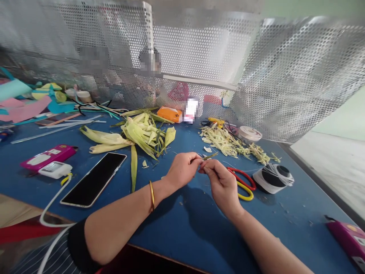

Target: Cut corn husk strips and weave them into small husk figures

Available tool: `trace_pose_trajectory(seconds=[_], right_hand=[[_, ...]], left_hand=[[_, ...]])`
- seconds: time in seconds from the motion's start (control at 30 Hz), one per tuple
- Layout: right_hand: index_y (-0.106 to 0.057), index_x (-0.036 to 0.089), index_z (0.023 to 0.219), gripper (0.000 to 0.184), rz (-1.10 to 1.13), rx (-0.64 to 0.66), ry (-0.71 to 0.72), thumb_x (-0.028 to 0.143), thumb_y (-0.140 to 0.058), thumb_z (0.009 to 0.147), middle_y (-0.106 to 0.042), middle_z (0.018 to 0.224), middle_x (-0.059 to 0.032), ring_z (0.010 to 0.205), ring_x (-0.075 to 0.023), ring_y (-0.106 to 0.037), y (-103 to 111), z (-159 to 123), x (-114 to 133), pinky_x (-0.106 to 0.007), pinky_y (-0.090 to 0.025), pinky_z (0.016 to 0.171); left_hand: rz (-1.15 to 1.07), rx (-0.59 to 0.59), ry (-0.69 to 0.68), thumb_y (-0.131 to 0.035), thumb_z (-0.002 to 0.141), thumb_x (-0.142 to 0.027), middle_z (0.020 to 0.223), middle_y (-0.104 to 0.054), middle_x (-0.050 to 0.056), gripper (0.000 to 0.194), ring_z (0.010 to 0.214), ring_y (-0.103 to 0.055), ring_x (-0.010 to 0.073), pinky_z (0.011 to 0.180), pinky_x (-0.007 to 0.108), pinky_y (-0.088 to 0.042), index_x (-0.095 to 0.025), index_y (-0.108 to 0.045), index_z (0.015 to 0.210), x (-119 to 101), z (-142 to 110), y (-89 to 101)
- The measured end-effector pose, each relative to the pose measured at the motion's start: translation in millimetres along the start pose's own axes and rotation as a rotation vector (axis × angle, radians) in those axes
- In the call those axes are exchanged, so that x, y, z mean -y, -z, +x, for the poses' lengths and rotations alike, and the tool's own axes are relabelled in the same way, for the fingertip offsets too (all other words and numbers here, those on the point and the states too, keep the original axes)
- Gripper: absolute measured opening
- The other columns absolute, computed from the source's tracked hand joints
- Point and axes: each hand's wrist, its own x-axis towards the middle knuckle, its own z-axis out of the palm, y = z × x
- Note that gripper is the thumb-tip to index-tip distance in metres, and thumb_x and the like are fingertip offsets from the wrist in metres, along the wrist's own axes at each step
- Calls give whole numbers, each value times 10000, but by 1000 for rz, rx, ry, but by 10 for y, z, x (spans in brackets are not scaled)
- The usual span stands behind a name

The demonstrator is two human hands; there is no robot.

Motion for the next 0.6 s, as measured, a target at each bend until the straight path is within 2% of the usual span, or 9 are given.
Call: trace_pose_trajectory(seconds=[0.17, 0.3, 0.4, 0.47, 0.53, 0.6], right_hand=[[-566, 212, 786, 201, 10, 20, -16, 212, -462, 958, -628, 796, -18, 745, -152, -584, -19, -23, 10, -299, -471, 715], [-596, 220, 853, 175, -54, 34, 15, 215, -456, 958, -615, 765, -16, 697, -151, -579, 45, 1, 26, -292, -473, 680], [-605, 222, 829, 186, -171, 61, 60, 227, -462, 948, -646, 827, -39, 712, -162, -589, 140, 50, 38, -292, -466, 667], [-604, 219, 781, 200, -231, 62, 65, 232, -476, 935, -675, 883, -52, 790, -181, -610, 217, 95, 31, -299, -463, 703], [-615, 214, 755, 190, -245, 70, -5, 244, -508, 909, -690, 881, -46, 785, -182, -605, 295, 145, 3, -298, -453, 701], [-639, 204, 738, 164, -177, 110, -147, 274, -562, 865, -680, 783, -27, 674, -159, -563, 361, 196, -46, -283, -432, 636]], left_hand=[[90, -32, -13, -486, 863, -207, 645, -660, -1, 256, 633, -574, 127, 600, 218, -403, -163, -680, 701, 3, -10, -27], [277, 11, -136, -494, 877, -175, 765, -705, 21, 242, 751, -620, 154, 686, 240, -421, -174, -694, 740, 32, 19, 6], [477, 98, -264, -471, 916, -204, 836, -700, 50, 250, 825, -634, 182, 734, 260, -430, -174, -703, 828, 53, 33, 57], [584, 206, -353, -471, 926, -220, 837, -682, 53, 244, 822, -635, 187, 723, 261, -427, -178, -702, 858, 58, 32, 89], [618, 325, -443, -480, 923, -213, 833, -670, 44, 230, 799, -633, 177, 700, 252, -420, -189, -700, 858, 50, 31, 118], [572, 403, -504, -492, 920, -209, 833, -671, 36, 222, 785, -630, 165, 694, 242, -415, -196, -703, 853, 23, 35, 142]])
